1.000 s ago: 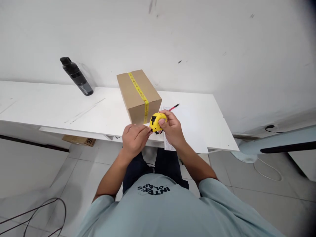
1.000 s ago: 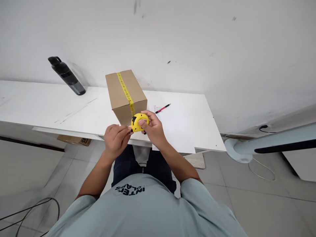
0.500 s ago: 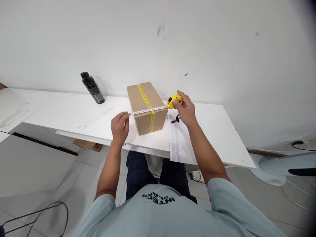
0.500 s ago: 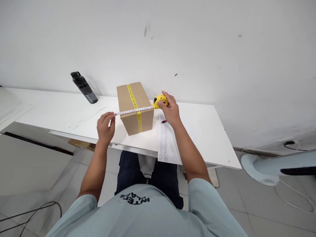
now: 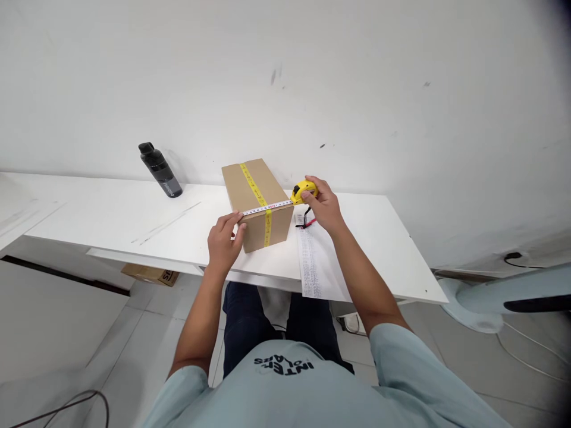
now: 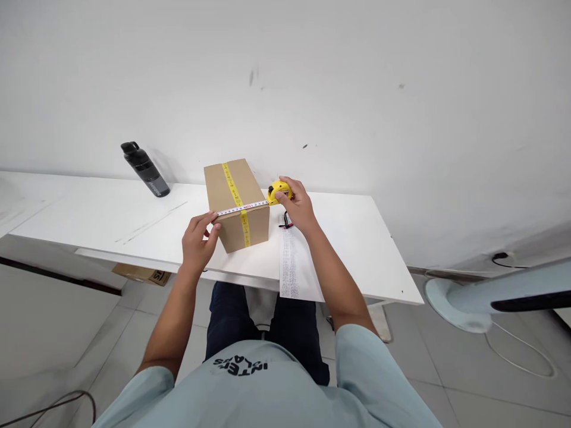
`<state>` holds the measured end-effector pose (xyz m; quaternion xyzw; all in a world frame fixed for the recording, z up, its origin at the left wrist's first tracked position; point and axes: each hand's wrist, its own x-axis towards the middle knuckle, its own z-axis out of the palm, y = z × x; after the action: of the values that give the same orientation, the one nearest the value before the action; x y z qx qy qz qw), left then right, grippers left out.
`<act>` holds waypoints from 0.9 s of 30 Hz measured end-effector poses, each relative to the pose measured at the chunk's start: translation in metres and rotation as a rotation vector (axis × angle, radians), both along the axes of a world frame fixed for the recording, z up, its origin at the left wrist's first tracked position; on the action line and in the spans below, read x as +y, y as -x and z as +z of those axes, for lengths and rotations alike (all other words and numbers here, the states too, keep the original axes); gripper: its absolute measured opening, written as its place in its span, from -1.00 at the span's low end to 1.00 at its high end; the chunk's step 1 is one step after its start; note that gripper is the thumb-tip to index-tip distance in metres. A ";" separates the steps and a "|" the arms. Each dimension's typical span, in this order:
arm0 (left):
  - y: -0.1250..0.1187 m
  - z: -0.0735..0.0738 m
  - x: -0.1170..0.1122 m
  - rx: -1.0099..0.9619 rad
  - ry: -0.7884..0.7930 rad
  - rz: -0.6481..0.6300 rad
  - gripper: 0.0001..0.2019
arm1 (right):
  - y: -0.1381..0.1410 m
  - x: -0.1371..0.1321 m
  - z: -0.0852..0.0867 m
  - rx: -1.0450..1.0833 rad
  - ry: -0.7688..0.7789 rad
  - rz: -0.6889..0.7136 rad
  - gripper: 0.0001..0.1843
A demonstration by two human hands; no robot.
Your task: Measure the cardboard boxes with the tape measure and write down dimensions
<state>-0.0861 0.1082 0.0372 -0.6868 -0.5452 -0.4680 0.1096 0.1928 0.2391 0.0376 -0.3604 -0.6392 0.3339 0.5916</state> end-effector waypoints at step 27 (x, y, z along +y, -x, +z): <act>0.040 0.023 -0.023 0.207 -0.168 0.071 -0.85 | 0.034 -0.085 0.013 -0.125 -0.228 -0.024 -0.59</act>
<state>-0.1264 0.0854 0.0605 -0.7000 -0.5141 -0.4343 0.2388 0.1589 0.1537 0.0510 -0.3187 -0.7044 0.2288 0.5916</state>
